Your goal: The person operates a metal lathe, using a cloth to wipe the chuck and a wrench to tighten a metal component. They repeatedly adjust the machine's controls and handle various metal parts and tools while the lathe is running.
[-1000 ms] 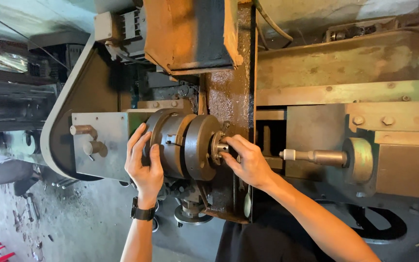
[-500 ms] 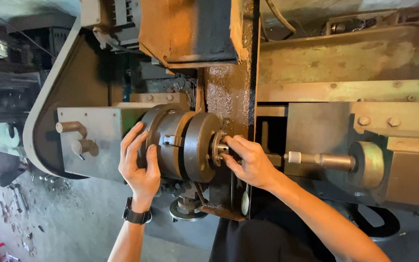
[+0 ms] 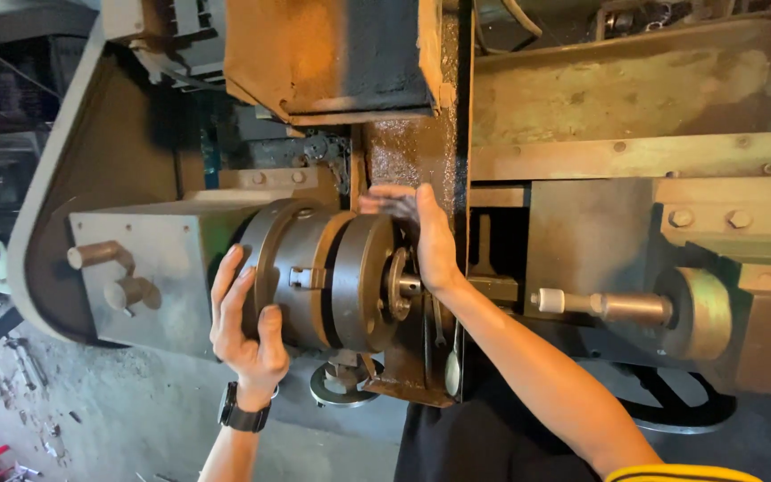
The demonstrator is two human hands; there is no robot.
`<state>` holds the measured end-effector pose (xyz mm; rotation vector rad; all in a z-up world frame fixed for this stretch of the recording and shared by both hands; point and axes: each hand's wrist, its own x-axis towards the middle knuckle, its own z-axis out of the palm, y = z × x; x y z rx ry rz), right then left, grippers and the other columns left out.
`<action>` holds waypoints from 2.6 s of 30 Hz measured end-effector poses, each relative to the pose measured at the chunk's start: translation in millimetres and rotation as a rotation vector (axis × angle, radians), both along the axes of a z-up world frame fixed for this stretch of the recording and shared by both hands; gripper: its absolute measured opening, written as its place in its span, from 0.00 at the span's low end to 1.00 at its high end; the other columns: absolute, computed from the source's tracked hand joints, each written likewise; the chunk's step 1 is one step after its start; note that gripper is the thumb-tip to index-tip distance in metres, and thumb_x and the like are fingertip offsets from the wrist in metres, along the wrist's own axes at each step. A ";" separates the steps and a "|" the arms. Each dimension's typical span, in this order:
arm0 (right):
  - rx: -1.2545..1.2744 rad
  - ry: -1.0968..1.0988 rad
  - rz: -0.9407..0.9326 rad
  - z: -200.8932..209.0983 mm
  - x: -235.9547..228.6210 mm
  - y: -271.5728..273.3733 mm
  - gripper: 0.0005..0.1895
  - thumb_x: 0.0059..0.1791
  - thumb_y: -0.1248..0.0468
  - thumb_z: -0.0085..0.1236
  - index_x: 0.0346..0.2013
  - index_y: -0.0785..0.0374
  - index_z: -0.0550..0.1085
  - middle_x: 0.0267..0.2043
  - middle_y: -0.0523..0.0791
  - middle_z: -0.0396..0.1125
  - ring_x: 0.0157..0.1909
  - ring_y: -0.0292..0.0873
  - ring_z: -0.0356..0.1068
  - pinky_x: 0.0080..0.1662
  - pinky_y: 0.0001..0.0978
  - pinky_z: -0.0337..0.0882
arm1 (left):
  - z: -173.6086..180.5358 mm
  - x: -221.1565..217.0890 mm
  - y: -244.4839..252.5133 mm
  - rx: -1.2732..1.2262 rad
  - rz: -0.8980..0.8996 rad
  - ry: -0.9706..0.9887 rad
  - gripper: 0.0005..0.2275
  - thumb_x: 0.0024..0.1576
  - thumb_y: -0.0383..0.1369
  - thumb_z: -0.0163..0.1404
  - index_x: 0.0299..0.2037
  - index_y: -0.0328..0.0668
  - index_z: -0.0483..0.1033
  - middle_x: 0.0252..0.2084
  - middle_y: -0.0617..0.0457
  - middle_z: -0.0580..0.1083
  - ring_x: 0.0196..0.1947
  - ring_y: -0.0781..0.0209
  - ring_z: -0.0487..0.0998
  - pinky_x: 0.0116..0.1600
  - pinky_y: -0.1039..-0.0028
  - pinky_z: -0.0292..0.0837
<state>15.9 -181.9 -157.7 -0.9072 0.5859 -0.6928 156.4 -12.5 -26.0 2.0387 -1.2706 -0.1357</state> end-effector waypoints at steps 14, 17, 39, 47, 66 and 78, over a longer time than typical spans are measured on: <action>0.196 -0.017 0.094 -3.6 -2.4 7.0 0.41 0.59 0.39 0.23 0.50 0.70 0.77 0.47 0.51 0.74 0.51 0.45 0.72 0.58 0.39 0.69 | -7.7 4.0 6.7 -0.044 -0.006 -0.024 0.17 0.67 0.37 0.48 0.61 0.33 0.71 0.69 0.35 0.67 0.70 0.38 0.71 0.72 0.60 0.65; 0.259 -0.040 0.106 -3.4 -2.4 6.6 0.40 0.59 0.40 0.22 0.48 0.69 0.77 0.49 0.50 0.74 0.53 0.44 0.71 0.61 0.38 0.67 | -6.8 4.2 6.6 -0.041 -0.011 -0.020 0.17 0.67 0.37 0.48 0.61 0.33 0.71 0.70 0.35 0.67 0.70 0.38 0.71 0.71 0.60 0.66; 0.076 0.003 -0.025 -18.1 7.3 14.5 0.37 0.60 0.48 0.23 0.43 0.71 0.79 0.46 0.51 0.77 0.47 0.43 0.75 0.56 0.35 0.71 | 0.1 0.6 -1.6 -0.056 -0.007 -0.090 0.16 0.66 0.31 0.45 0.61 0.30 0.71 0.68 0.34 0.68 0.69 0.36 0.71 0.74 0.57 0.67; 0.158 0.003 -0.165 14.9 -28.7 9.3 0.26 0.59 0.55 0.33 0.48 0.70 0.78 0.52 0.50 0.75 0.53 0.42 0.75 0.60 0.36 0.71 | 3.1 -1.5 1.6 -0.141 -0.036 -0.026 0.18 0.61 0.24 0.51 0.62 0.34 0.71 0.70 0.38 0.69 0.70 0.41 0.72 0.73 0.62 0.67; -0.885 1.257 0.048 -21.1 -135.6 254.5 0.32 0.43 0.63 0.64 0.56 0.80 0.68 0.69 0.69 0.48 0.68 0.70 0.53 0.62 0.51 0.62 | -31.7 3.2 12.6 -0.291 -0.059 0.244 0.27 0.65 0.33 0.52 0.70 0.25 0.58 0.65 0.30 0.70 0.63 0.37 0.75 0.63 0.61 0.72; -0.573 1.356 -0.198 -24.3 -144.7 234.0 0.14 0.41 0.64 0.65 0.38 0.70 0.77 0.53 0.60 0.69 0.55 0.58 0.70 0.54 0.44 0.72 | -56.5 -1.5 27.6 -0.454 -0.143 0.157 0.28 0.66 0.28 0.51 0.74 0.28 0.53 0.73 0.30 0.61 0.70 0.36 0.69 0.68 0.61 0.71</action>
